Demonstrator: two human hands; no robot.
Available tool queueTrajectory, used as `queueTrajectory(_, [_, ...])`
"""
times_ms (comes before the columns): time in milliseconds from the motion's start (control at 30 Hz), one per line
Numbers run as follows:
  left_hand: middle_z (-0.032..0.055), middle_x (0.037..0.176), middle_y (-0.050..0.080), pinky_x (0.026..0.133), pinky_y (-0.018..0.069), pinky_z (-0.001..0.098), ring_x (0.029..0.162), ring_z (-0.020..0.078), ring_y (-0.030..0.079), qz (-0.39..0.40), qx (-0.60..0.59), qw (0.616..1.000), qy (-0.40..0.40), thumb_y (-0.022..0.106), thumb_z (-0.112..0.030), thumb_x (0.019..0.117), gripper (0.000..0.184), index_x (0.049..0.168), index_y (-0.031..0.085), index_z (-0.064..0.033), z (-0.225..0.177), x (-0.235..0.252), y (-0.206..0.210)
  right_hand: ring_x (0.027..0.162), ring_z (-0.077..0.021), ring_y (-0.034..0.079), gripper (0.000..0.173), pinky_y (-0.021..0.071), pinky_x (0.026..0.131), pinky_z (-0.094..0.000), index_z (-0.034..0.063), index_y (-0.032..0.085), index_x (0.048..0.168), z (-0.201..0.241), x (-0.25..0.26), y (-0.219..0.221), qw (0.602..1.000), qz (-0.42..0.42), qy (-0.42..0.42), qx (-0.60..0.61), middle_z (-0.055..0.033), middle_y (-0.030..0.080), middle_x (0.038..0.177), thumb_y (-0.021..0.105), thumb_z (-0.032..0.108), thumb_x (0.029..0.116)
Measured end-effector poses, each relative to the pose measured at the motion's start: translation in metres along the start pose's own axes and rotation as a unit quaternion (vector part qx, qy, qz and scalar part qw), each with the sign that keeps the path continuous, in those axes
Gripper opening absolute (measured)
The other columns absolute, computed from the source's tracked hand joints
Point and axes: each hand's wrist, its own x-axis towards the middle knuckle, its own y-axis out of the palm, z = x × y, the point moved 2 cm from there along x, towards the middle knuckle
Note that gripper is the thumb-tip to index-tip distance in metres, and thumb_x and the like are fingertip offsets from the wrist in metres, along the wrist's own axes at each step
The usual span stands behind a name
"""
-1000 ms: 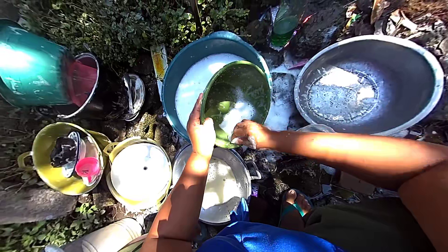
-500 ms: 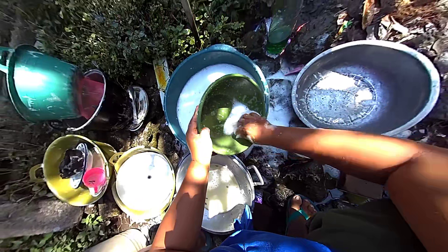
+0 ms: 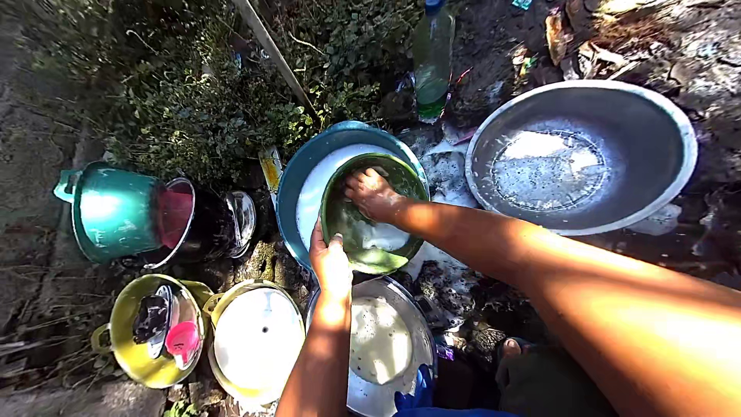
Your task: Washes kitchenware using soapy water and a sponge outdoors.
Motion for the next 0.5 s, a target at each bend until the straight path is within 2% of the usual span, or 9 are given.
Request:
queueTrajectory(33, [0.0136,0.134,0.064,0.095,0.0576,0.0363,0.114,0.0178,0.067,-0.001,0.003,1.000,0.000,0.051,0.011,0.0961,0.053,0.146,0.052,-0.0061,-0.001,0.002,0.002,0.119,-0.0410,0.061,0.024,0.0475,0.098,-0.0562,-0.0022,0.070,0.114,-0.018,-0.012,0.002,0.998,0.005,-0.014,-0.059,-0.0229,0.066,0.123,0.063,-0.002,0.0906])
queueTrajectory(100, [0.0145,0.132,0.064,0.093,0.0579,0.0348,0.111,0.0177,0.068,-0.018,0.004,1.000,0.000,0.051,0.013,0.0951,0.053,0.145,0.052,-0.0039,0.002,0.005,0.002,0.116,-0.0438,0.059,0.022,0.0458,0.098,-0.0585,-0.0040,0.071,0.112,-0.029,-0.044,0.002,0.989,0.118,0.026,-0.083,-0.0250,0.066,0.119,0.064,0.004,0.0928])
queueTrajectory(167, [0.0161,0.132,0.063,0.094,0.0570,0.0346,0.112,0.0181,0.067,-0.045,-0.007,0.999,-0.011,0.049,0.012,0.0962,0.051,0.145,0.051,-0.0020,0.008,0.006,0.003,0.121,-0.0478,0.057,0.033,0.0432,0.101,-0.0646,-0.0047,0.065,0.125,-0.010,-0.070,-0.005,0.955,0.278,0.099,-0.013,-0.0290,0.062,0.125,0.062,0.011,0.0955])
queueTrajectory(233, [0.0181,0.133,0.061,0.094,0.0564,0.0371,0.113,0.0207,0.065,-0.061,-0.041,0.997,-0.035,0.047,0.011,0.0985,0.049,0.146,0.047,-0.0009,0.012,0.006,0.005,0.126,-0.0500,0.055,0.045,0.0435,0.101,-0.0685,-0.0028,0.055,0.140,0.023,-0.079,-0.009,0.917,0.360,0.142,0.098,-0.0311,0.058,0.133,0.059,0.017,0.0991])
queueTrajectory(300, [0.0190,0.135,0.059,0.095,0.0557,0.0404,0.115,0.0231,0.064,-0.062,-0.071,0.994,-0.056,0.045,0.010,0.1000,0.050,0.148,0.044,-0.0021,0.017,0.006,0.005,0.127,-0.0463,0.057,0.041,0.0439,0.104,-0.0652,0.0001,0.056,0.139,0.056,-0.075,-0.009,0.912,0.313,0.140,0.227,-0.0289,0.060,0.133,0.054,0.019,0.1028])
queueTrajectory(367, [0.0175,0.137,0.057,0.095,0.0536,0.0391,0.115,0.0218,0.062,-0.052,-0.064,0.994,-0.072,0.043,0.006,0.1021,0.050,0.151,0.041,-0.0041,0.017,0.009,-0.002,0.132,-0.0408,0.055,0.040,0.0424,0.108,-0.0604,0.0012,0.058,0.139,0.089,-0.060,-0.017,0.910,0.260,0.119,0.299,-0.0246,0.059,0.138,0.052,0.021,0.1047])
queueTrajectory(433, [0.0165,0.129,0.060,0.088,0.0546,0.0373,0.106,0.0202,0.064,-0.060,-0.032,0.994,-0.084,0.046,0.005,0.1010,0.050,0.150,0.043,-0.0048,0.015,0.013,-0.015,0.126,-0.0415,0.058,0.034,0.0455,0.103,-0.0631,-0.0013,0.063,0.127,0.098,-0.057,-0.023,0.924,0.259,0.051,0.275,-0.0246,0.064,0.129,0.055,0.021,0.1033])
queueTrajectory(467, [0.0171,0.127,0.061,0.087,0.0556,0.0385,0.104,0.0209,0.065,-0.067,-0.020,0.994,-0.089,0.047,0.005,0.0997,0.051,0.150,0.043,-0.0046,0.013,0.016,-0.023,0.120,-0.0427,0.061,0.033,0.0467,0.098,-0.0641,-0.0016,0.066,0.119,0.091,-0.063,-0.025,0.935,0.250,0.007,0.250,-0.0249,0.067,0.120,0.060,0.025,0.1008])
queueTrajectory(500, [0.0180,0.126,0.062,0.086,0.0560,0.0408,0.104,0.0222,0.065,-0.078,-0.004,0.992,-0.101,0.048,0.005,0.0985,0.052,0.150,0.043,-0.0053,0.012,0.021,-0.030,0.118,-0.0436,0.061,0.037,0.0461,0.097,-0.0643,-0.0010,0.068,0.118,0.080,-0.070,-0.030,0.941,0.257,-0.027,0.218,-0.0249,0.067,0.117,0.066,0.030,0.0972])
